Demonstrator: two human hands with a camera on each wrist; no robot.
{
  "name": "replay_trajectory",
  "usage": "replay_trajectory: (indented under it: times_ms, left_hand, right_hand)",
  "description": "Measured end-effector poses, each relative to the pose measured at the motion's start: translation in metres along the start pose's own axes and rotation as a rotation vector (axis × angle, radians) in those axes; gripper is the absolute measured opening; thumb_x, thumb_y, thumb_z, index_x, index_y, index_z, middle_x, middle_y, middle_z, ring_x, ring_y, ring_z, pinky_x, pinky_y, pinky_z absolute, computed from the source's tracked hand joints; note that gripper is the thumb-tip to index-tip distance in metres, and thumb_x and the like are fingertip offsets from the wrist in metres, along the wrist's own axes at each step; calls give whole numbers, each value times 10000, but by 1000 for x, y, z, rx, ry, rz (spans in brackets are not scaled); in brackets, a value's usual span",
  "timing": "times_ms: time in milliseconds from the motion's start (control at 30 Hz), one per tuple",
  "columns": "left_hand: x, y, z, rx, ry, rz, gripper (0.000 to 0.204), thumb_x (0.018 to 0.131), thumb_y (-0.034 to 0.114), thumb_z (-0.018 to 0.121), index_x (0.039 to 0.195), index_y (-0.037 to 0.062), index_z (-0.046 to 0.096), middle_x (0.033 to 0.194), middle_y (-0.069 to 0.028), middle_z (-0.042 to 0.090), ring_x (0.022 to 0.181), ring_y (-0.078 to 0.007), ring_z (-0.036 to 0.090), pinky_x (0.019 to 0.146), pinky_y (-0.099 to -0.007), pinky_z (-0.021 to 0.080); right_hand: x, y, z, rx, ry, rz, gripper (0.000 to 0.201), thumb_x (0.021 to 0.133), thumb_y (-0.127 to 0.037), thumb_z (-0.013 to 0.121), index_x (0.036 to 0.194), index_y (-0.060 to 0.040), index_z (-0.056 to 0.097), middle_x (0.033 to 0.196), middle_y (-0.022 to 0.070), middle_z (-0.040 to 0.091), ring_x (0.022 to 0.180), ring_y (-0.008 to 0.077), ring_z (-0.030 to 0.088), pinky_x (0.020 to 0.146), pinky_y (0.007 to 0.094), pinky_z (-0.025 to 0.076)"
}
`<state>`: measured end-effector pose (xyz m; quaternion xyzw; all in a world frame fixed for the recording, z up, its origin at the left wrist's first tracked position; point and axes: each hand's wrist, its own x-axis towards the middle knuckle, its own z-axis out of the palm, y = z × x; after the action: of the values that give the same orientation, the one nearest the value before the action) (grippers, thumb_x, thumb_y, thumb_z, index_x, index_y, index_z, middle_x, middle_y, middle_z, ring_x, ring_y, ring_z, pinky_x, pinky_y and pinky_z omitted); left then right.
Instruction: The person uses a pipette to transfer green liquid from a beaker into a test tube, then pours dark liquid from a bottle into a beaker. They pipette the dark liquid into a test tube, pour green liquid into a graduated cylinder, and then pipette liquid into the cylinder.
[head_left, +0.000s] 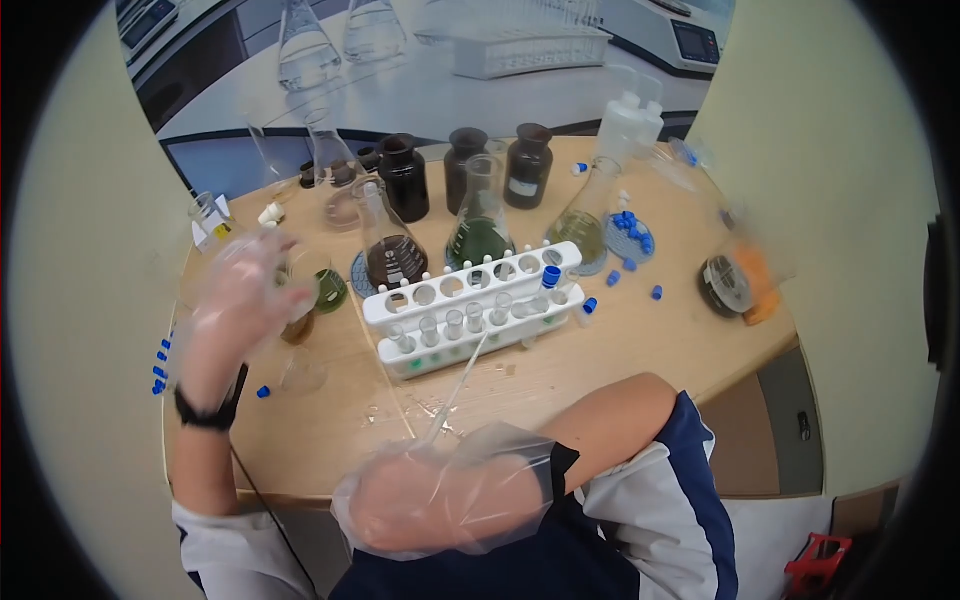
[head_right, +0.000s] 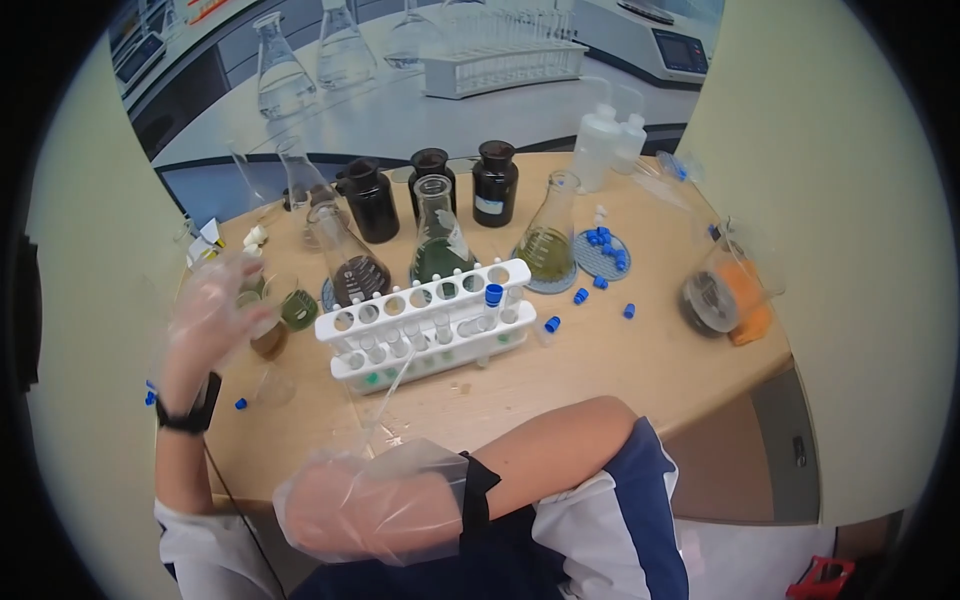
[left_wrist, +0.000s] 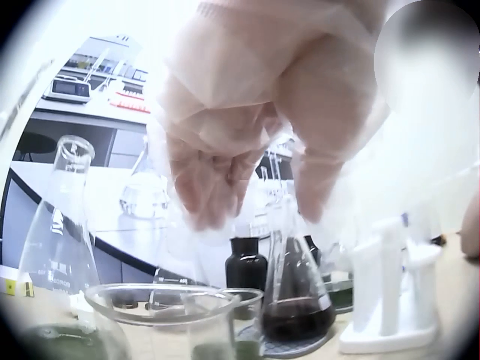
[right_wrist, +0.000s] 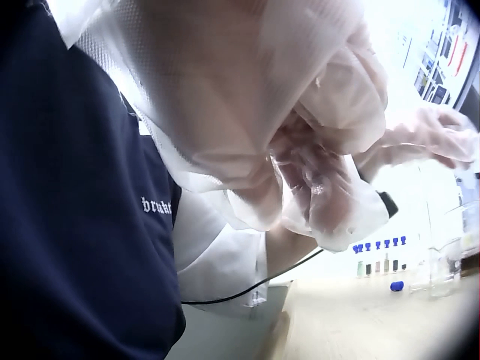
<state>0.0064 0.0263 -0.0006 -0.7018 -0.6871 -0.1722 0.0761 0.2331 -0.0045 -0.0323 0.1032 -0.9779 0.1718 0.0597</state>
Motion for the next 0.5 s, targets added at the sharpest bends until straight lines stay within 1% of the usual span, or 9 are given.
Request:
replay_trajectory:
  times_ms: [67,133,167,233,267,333,367,433,500]
  left_hand:
    - [13,-8,18,-9,24,29,447,679,219,743,1025,-22,594,1001,-212,613,987,-356,569,859,-393,448]
    - [24,-8,18,56,-113,-51,590,651,221,762,1152,-18,563,1079,-220,601,1003,-349,577,861,-389,455]
    - [29,-10,18,77,-182,-67,578,650,222,759,1142,-18,571,1056,-222,608,988,-354,582,850,-388,461]
    - [32,-10,18,97,-329,-104,556,648,223,755,1122,-17,589,1010,-226,623,956,-365,594,828,-386,474]
    - [32,-8,18,107,-341,-110,542,645,217,754,1108,-18,597,989,-225,627,941,-364,598,819,-386,478]
    - [33,-4,16,131,-365,-103,515,639,205,752,1081,-19,613,946,-225,636,912,-363,608,800,-385,486]
    - [34,-6,20,125,-349,-95,433,641,204,738,1000,-11,622,914,-219,634,874,-363,608,766,-392,489]
    - [36,-9,29,106,-316,-74,283,645,202,710,836,5,641,850,-207,630,799,-364,609,696,-406,494]
    - [40,0,22,71,-392,-148,417,636,168,722,1010,10,627,887,-212,639,830,-352,617,740,-389,496]
  right_hand:
    - [1,-2,0,-45,-39,26,152,717,-108,597,831,-8,578,700,112,577,666,262,616,561,337,477]
    - [4,-4,-2,-86,-78,36,174,692,-96,614,837,-7,581,700,112,581,663,262,625,549,340,481]
    - [6,-5,-1,-102,-101,39,186,679,-91,623,841,-7,583,701,113,583,662,261,629,543,341,483]
    - [6,-6,-4,-138,-56,39,201,668,-88,632,834,8,575,699,121,581,650,272,630,539,348,489]
    - [3,-6,-5,-152,-29,47,208,662,-87,636,831,16,570,698,125,579,644,277,630,537,352,492]
    - [0,-2,4,-104,59,5,217,655,-70,635,825,36,553,687,132,574,621,285,623,526,355,488]
    - [-1,1,9,-81,101,-9,221,651,-61,634,822,46,544,682,135,571,610,290,620,520,357,487]
    - [-3,4,14,-31,88,-26,224,644,-37,629,821,58,531,672,141,567,603,298,620,515,357,485]
    - [-4,8,19,17,84,-54,188,665,-45,604,807,48,521,648,129,548,575,289,603,492,359,475]
